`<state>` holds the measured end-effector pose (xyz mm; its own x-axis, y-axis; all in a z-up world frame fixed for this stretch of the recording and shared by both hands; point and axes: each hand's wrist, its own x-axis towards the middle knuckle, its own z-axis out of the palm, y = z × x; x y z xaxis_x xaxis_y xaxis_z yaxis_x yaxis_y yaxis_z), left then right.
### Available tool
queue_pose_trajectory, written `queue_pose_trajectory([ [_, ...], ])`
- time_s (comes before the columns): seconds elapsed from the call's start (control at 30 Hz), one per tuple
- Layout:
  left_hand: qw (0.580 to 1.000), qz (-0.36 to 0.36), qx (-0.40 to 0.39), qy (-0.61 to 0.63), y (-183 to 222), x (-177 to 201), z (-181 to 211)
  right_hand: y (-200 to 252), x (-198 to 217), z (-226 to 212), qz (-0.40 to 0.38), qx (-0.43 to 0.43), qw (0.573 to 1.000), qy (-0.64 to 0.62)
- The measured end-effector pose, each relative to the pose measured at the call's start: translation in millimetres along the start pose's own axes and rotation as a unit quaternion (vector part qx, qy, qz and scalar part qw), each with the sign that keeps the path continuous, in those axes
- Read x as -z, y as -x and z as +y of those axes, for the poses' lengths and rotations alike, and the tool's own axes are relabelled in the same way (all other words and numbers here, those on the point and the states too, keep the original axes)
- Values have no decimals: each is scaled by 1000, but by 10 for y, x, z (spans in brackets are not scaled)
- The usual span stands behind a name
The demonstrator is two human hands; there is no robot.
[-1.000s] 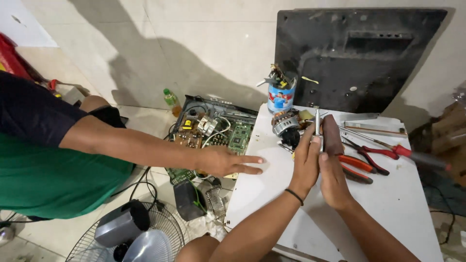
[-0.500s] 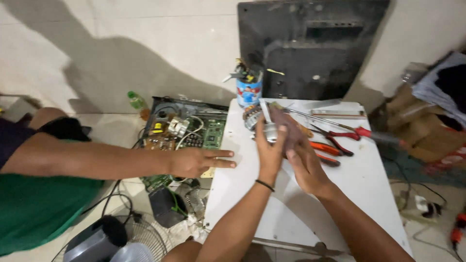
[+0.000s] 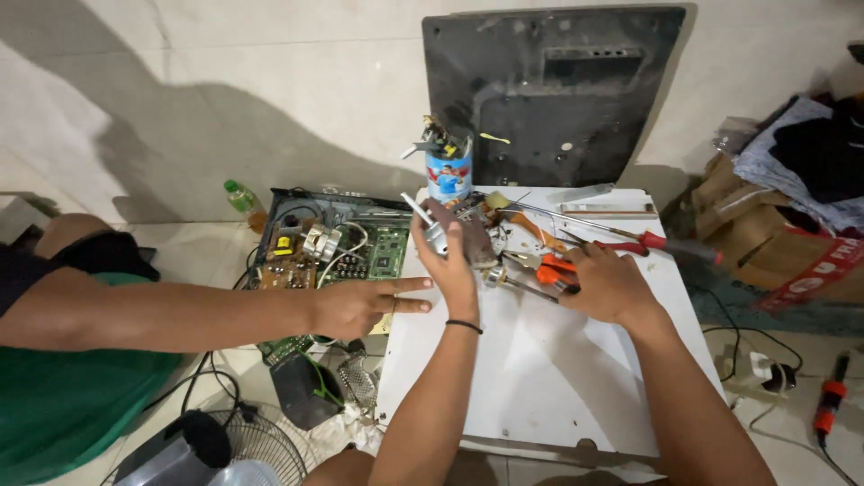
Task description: Sanding the surface of a small electric motor component using sandpaper to clean or smooth it.
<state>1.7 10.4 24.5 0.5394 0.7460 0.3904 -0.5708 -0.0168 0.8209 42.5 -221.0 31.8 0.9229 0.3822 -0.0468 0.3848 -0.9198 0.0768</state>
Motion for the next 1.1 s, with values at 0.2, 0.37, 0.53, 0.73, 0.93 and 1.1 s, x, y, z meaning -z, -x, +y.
queue_pose_trajectory([
  [0.2,999,-16,-30,-10,36,14,160,376,567,-46,14,-9,995,-93],
  [0.37,999,4,-36,6,16,-21,109,693,922,-88,92,8,985,-147],
  [0.53,998,-17,-55,-9,66,-43,127,793,1230,-966,206,149,935,-249],
  [0.73,680,86,178,706,13,-225,46,368,1050,-1942,226,204,942,-145],
  [0.93,743,-287,219,564,-1115,816,-283,77,754,-2424,368,232,900,-10],
  [1.1,679,-581,222,391,-2139,1519,-160,294,1135,-2337,449,304,836,-84],
])
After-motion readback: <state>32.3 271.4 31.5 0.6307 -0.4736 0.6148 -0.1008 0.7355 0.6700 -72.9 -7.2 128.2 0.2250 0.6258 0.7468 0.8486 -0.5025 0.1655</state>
